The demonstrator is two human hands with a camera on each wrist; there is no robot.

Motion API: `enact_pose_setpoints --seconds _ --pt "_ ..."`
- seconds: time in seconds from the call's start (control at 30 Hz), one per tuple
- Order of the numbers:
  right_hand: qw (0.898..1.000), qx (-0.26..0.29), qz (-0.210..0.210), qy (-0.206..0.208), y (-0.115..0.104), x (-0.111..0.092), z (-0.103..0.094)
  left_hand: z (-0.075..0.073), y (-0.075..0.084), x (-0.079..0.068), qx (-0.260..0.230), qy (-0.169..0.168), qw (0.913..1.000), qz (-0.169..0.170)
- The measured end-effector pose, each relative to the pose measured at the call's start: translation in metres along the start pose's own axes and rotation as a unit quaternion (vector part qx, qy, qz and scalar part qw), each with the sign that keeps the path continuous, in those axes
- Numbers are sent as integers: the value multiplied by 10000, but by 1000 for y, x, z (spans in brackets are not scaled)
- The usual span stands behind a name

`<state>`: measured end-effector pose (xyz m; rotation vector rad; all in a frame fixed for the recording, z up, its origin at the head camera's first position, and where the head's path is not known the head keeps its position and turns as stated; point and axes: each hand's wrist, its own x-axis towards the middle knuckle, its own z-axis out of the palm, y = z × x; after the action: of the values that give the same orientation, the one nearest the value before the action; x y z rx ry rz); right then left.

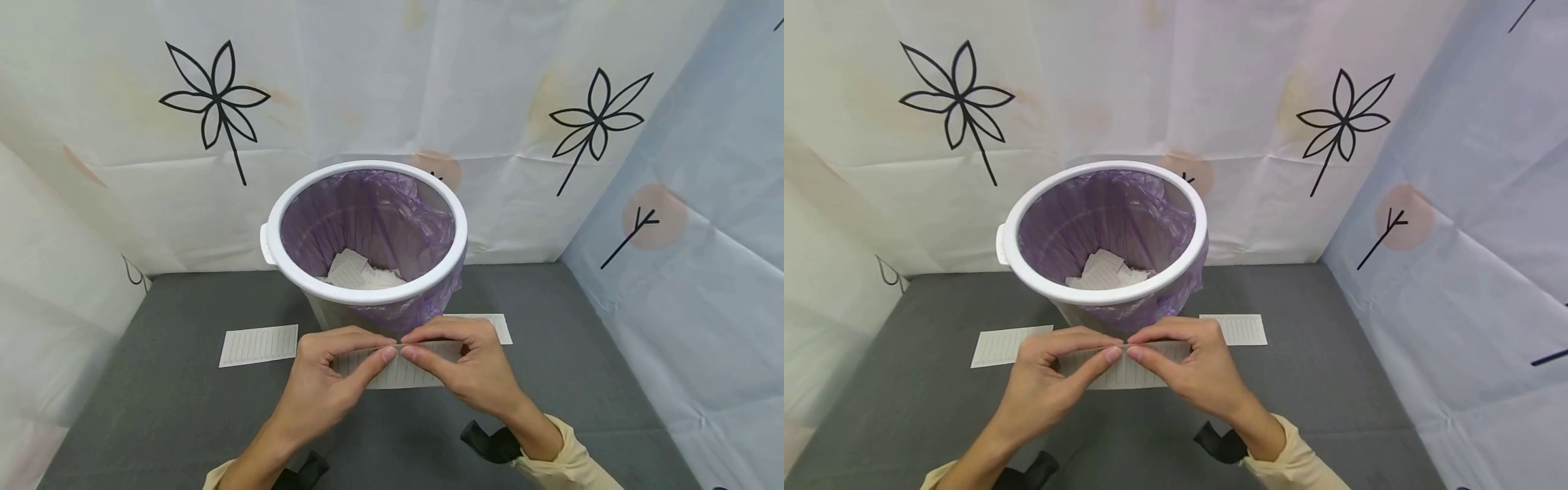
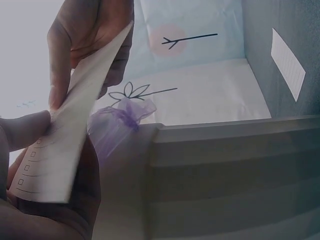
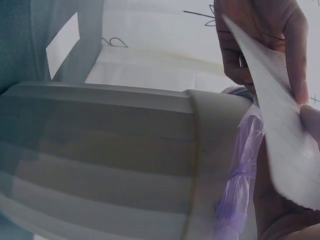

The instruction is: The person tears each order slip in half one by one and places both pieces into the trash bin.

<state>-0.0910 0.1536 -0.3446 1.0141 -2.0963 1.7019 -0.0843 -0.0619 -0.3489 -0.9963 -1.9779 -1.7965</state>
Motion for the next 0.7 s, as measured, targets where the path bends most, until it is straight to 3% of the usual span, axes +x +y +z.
enact_pose_setpoints --seconds 0.33,0.7 --pt "9998 -131 -34 -128 -1 4 -1 -1 1 2 237 77 9996 149" --pt "9997 -72 -96 -222 0 6 0 0 0 2 162 94 9997 182"
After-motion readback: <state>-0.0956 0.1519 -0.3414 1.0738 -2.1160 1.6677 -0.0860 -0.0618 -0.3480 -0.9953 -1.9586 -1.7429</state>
